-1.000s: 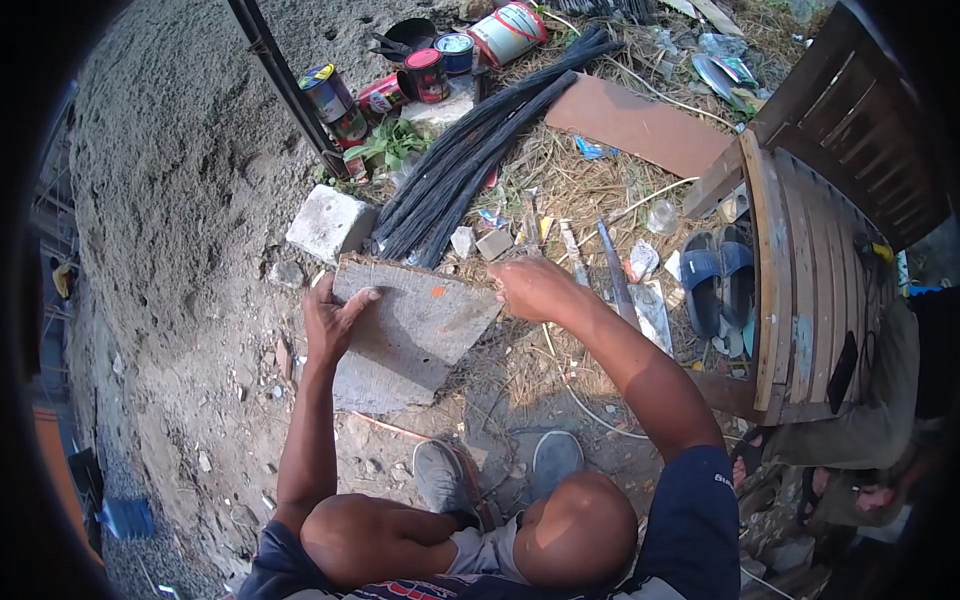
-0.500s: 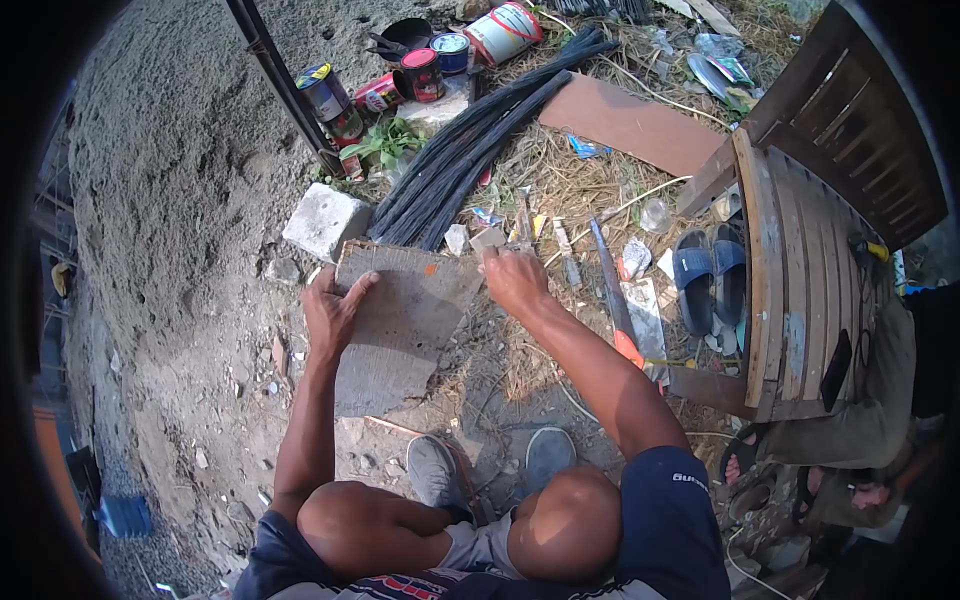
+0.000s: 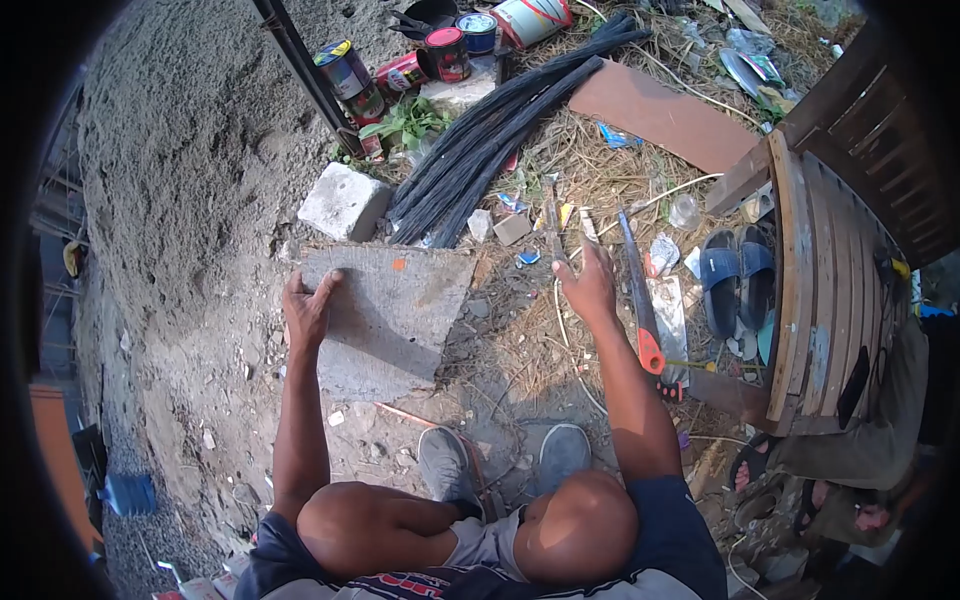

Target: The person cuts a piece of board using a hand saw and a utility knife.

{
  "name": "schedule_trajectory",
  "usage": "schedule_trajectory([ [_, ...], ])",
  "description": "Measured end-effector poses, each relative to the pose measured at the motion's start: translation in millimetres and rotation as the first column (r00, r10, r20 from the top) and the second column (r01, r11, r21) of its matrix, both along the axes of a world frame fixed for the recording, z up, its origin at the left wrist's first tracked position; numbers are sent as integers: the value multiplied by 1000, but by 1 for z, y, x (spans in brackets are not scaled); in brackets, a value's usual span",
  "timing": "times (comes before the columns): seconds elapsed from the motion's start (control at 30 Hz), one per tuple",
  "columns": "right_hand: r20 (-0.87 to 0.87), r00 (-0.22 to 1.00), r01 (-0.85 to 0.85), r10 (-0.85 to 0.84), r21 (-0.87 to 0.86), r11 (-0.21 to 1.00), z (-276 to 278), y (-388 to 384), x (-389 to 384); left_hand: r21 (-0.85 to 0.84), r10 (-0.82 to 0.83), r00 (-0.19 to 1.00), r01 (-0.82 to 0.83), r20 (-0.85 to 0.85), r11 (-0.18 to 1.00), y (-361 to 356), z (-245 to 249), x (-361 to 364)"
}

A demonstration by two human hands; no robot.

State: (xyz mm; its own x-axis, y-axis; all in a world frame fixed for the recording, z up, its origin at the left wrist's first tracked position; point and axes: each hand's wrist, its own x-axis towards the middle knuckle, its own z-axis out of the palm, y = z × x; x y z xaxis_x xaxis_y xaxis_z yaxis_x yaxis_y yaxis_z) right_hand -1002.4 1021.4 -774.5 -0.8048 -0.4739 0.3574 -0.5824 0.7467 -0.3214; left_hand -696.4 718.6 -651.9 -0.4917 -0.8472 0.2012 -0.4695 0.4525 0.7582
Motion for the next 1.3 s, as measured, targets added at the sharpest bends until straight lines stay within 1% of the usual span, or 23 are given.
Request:
schedule_trajectory([
  [0.03,344,918,-129,196,-209,969,6,-6,8,16,-8,1000,8,28,1000,1,1,-3],
  [0.07,593,687,-162,420,-439,884,14,-12,18,30,-18,998,16,59,999,4,3,-5],
  [0.1,592,682,-165,430,-448,879,31,-19,30,21,-12,998,11,64,1000,7,6,-7],
  [0.17,750,283,-74,598,-604,793,68,-34,52,122,-91,994,97,-52,988,10,12,-12],
  [0.2,742,279,-81,610,-614,785,71,-39,59,169,-128,985,146,-114,975,11,15,-13],
  [0.23,726,286,-28,626,-646,763,73,-41,65,210,-130,987,146,-89,967,10,18,-12],
  [0.3,676,277,86,683,-726,683,84,-42,66,195,-118,987,138,-112,971,11,23,-12],
  [0.33,669,273,79,691,-731,677,90,-41,62,194,-108,985,132,-131,972,13,25,-12],
  [0.4,625,380,14,682,-741,672,108,-38,58,204,-89,985,119,-150,972,13,10,-14],
  [0.47,621,404,52,672,-749,661,120,-39,55,213,-86,982,121,-169,969,22,-4,-22],
  [0.53,510,469,-33,721,-806,591,118,-38,44,428,51,934,114,-354,897,44,-17,-31],
  [0.57,513,467,2,720,-815,580,123,-38,43,480,102,959,40,-266,876,42,-36,-28],
  [0.6,511,475,6,716,-816,578,120,-37,40,478,92,959,50,-268,877,43,-51,-28],
  [0.67,529,442,21,724,-813,581,108,-32,33,558,38,937,174,-348,811,48,-78,-30],
  [0.7,541,423,111,727,-827,551,110,-31,37,628,124,953,81,-276,774,49,-89,-31],
  [0.73,545,435,119,717,-824,554,110,-28,40,633,111,955,94,-276,769,52,-100,-31],
  [0.8,651,393,308,650,-759,574,101,-24,45,653,103,943,139,-318,744,66,-99,-34],
  [0.83,636,410,392,654,-770,503,95,-25,47,653,25,937,223,-348,724,74,-91,-34],
  [0.97,586,475,446,656,-803,395,75,-25,47,696,0,943,246,-333,675,84,-76,-38],
  [1.03,595,467,464,655,-795,391,73,-27,48,720,2,918,309,-396,621,87,-67,-40],
  [1.1,597,462,474,656,-791,386,67,-30,47,711,6,913,314,-409,630,88,-74,-39],
  [1.2,660,452,481,600,-747,459,56,-31,50,709,31,922,275,-386,649,95,-85,-32],
  [1.3,656,452,603,605,-724,334,45,-34,61,723,63,933,230,-354,651,98,-92,-31],
])
